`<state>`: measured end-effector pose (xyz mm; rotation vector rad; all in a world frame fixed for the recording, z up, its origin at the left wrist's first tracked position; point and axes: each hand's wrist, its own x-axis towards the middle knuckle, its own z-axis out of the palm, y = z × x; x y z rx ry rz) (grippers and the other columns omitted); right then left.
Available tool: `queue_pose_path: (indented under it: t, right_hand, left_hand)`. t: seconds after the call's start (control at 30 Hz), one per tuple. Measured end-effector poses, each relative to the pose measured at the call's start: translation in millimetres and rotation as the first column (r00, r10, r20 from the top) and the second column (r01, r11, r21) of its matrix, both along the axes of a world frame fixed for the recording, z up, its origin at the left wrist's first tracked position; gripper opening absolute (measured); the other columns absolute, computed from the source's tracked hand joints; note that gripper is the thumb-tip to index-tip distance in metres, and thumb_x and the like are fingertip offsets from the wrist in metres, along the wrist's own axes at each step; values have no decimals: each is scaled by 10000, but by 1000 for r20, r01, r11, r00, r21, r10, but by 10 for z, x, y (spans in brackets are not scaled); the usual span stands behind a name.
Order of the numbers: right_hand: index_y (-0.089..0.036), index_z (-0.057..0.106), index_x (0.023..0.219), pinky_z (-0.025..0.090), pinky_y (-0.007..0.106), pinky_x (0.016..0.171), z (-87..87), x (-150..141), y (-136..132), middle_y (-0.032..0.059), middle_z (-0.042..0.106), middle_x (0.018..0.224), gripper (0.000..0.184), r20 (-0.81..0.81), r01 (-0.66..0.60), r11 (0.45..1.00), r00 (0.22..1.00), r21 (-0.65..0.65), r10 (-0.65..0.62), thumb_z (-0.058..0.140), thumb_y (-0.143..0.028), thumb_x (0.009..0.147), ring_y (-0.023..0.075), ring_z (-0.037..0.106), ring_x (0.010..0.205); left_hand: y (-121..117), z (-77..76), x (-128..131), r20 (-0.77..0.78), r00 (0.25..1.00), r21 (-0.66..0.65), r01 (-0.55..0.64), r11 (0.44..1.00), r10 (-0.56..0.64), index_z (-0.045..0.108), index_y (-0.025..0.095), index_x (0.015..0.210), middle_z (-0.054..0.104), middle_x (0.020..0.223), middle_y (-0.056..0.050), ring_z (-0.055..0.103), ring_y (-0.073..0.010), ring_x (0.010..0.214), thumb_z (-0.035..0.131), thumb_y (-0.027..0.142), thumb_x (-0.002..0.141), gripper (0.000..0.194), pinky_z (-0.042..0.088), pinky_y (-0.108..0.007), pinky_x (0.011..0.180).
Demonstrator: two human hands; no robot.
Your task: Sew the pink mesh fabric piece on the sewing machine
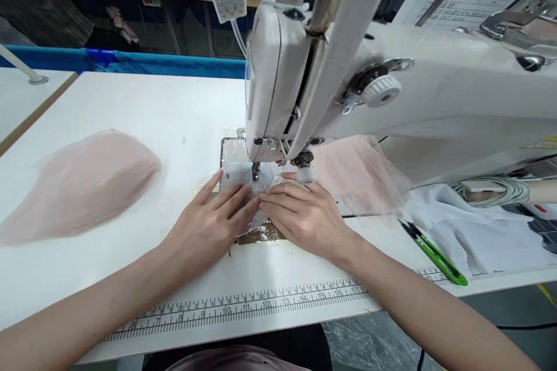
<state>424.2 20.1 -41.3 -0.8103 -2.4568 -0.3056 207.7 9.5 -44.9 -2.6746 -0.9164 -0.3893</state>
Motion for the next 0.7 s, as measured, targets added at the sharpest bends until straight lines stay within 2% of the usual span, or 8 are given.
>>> queue_pose_path:
  t: [0.4, 0.53, 0.7]
  right_hand:
    - [-182, 708, 891, 463, 341, 889, -52, -1, 54, -6, 746, 957, 202, -1, 20, 999, 1000, 48, -20, 524, -99, 906, 141, 668, 923]
    - [-165, 711, 922, 482, 358, 882, -66, 8, 104, 12, 745, 971, 196, 28, 36, 999, 999, 34, -37, 527, -98, 905, 158, 679, 874]
    - [-180, 712, 918, 488, 363, 899, -65, -3, 159, -6, 742, 982, 219, 27, 77, 997, 997, 13, -77, 517, -82, 907, 158, 679, 840]
  left_hand:
    - [99, -27, -35, 56, 998, -41, 11, 999, -9, 569, 139, 1257, 615, 1268, -124, 576, -245, 1189, 373, 154, 974, 345, 304, -569, 1117]
    - [174, -31, -39, 63, 998, -54, 17, 998, -13, 556, 141, 1273, 613, 1270, -128, 582, -254, 1181, 375, 178, 979, 347, 297, -590, 1113]
    - [266, -48, -24, 94, 996, -49, 4, 999, 1, 578, 173, 1249, 631, 1249, -106, 600, -242, 1157, 366, 200, 990, 336, 282, -596, 1121]
